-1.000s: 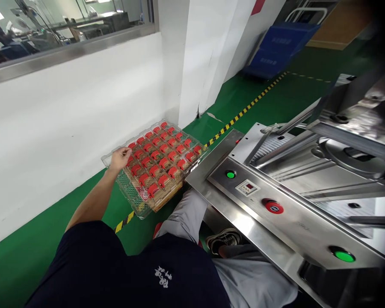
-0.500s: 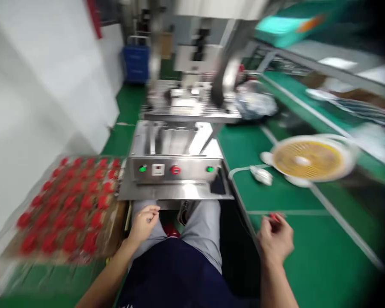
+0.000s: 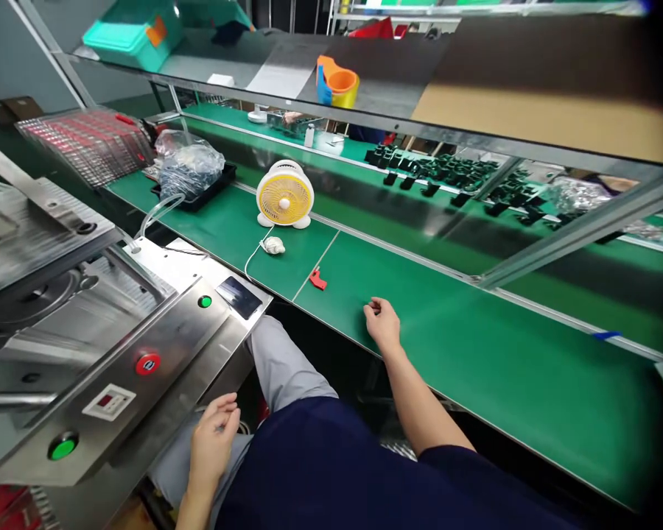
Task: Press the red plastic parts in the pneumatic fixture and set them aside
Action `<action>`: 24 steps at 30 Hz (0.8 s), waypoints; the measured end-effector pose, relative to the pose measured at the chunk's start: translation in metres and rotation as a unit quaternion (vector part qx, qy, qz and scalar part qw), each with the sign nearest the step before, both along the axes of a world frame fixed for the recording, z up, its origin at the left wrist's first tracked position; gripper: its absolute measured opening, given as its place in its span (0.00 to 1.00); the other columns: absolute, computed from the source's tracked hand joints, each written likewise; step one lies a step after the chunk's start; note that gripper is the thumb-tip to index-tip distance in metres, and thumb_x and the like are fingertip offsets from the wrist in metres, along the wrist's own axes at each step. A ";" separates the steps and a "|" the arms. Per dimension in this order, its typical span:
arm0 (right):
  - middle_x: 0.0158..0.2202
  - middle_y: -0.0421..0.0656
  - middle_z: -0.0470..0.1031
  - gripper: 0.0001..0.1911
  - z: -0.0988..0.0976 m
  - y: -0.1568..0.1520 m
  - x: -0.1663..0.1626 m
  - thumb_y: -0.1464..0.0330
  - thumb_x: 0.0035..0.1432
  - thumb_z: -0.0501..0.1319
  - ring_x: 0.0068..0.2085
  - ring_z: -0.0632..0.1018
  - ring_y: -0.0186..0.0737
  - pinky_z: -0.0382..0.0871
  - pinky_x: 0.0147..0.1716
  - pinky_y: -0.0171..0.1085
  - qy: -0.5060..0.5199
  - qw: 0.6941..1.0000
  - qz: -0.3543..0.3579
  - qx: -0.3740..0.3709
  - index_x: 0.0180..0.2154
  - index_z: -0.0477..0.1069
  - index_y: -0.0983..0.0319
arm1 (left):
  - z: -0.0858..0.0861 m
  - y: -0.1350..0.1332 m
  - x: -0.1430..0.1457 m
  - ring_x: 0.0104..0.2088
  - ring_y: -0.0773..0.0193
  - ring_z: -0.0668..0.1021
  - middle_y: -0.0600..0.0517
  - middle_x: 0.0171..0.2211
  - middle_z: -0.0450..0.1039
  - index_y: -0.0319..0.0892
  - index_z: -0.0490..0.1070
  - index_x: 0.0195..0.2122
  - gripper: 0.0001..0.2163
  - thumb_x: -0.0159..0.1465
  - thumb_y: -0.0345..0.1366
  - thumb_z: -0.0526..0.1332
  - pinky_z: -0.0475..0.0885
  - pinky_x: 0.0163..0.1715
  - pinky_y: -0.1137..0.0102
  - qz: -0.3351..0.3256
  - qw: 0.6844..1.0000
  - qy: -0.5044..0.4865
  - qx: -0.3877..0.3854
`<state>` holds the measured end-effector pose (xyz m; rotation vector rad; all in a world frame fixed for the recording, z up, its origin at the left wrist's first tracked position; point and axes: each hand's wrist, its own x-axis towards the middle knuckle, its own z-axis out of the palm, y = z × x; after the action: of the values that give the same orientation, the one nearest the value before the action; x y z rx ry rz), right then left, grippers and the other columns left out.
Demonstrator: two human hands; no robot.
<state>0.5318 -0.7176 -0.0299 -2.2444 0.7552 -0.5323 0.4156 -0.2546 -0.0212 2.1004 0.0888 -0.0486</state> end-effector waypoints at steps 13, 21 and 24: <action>0.48 0.57 0.76 0.17 0.002 0.097 0.122 0.64 0.58 0.59 0.49 0.73 0.59 0.65 0.52 0.53 0.004 0.975 0.205 -0.085 0.47 0.75 0.63 | 0.002 -0.010 -0.020 0.44 0.53 0.84 0.43 0.49 0.82 0.46 0.77 0.53 0.25 0.54 0.49 0.69 0.81 0.49 0.58 0.135 0.986 0.048 -0.087; 0.47 0.52 0.78 0.24 0.030 0.175 0.079 0.53 0.61 0.60 0.41 0.77 0.51 0.74 0.43 0.48 -0.116 0.930 0.330 0.116 0.51 0.74 0.63 | 0.039 -0.014 -0.012 0.46 0.54 0.84 0.42 0.47 0.83 0.45 0.79 0.49 0.23 0.57 0.53 0.67 0.80 0.50 0.59 0.163 0.977 0.024 -0.137; 0.46 0.48 0.78 0.18 0.057 0.228 0.038 0.56 0.63 0.64 0.39 0.78 0.47 0.75 0.39 0.44 -0.181 0.858 0.438 0.199 0.49 0.75 0.59 | 0.065 -0.019 -0.001 0.47 0.54 0.84 0.42 0.49 0.82 0.47 0.79 0.51 0.23 0.60 0.54 0.66 0.80 0.52 0.59 0.155 0.976 -0.025 -0.152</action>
<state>0.5698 -0.4895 0.0268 -1.7608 -0.3486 -0.2812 0.4147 -0.2735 0.0438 1.7599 0.3552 0.1696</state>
